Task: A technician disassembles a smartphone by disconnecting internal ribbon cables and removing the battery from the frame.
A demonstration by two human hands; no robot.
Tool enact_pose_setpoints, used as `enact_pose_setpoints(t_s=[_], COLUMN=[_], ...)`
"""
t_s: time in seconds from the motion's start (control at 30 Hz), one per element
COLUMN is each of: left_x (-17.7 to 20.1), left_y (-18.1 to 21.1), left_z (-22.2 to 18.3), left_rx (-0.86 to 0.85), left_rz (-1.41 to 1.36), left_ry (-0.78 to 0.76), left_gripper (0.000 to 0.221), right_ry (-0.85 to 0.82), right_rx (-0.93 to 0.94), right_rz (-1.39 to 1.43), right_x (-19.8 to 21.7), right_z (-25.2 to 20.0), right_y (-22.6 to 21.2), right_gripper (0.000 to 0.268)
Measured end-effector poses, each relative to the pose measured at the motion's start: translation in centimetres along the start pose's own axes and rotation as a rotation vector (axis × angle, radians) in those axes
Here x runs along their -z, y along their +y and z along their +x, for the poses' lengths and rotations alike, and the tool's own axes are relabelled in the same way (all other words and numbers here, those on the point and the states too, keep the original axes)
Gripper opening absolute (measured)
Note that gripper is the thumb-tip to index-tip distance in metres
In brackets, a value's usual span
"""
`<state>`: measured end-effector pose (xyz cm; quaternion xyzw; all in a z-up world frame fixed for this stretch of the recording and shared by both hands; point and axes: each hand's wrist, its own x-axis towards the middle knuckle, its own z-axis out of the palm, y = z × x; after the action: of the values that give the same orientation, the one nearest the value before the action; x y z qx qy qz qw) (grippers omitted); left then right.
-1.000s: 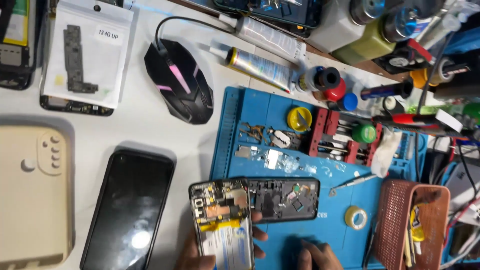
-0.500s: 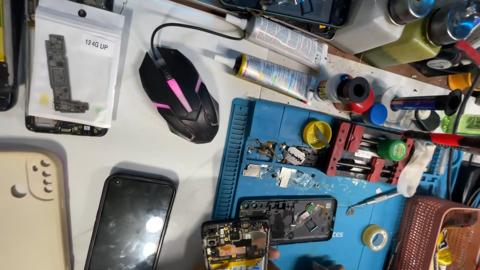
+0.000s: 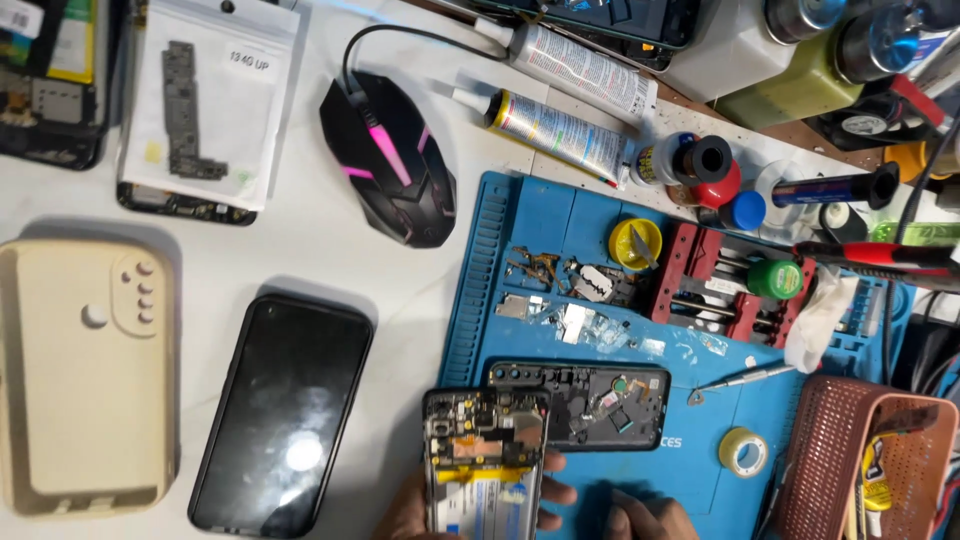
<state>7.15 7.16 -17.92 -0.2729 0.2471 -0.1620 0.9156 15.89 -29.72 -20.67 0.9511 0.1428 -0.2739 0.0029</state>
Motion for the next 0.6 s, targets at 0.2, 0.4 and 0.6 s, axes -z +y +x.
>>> enact_pose_setpoints(t_s=[0.2, 0.4, 0.6], left_x=[-9.8, -9.7, -9.1], left_y=[-2.3, -2.0, -4.8], left_z=[-4.0, -3.6, -4.4], left_rx=[-0.556, -0.615, -0.730], left_rz=[0.679, 0.932, 1.057], left_ry=[-0.329, -0.371, -0.372], left_gripper=[0.083, 0.069, 0.064], right_ry=[0.672, 0.894, 0.912], right_rx=[0.232, 0.635, 0.718], right_rz=[0.279, 0.300, 0.318], right_x=[9.0, 9.6, 9.3], right_z=[-1.0, 0.6, 1.3], right_y=[-16.3, -17.1, -16.4], right_gripper=[0.019, 0.012, 0.013])
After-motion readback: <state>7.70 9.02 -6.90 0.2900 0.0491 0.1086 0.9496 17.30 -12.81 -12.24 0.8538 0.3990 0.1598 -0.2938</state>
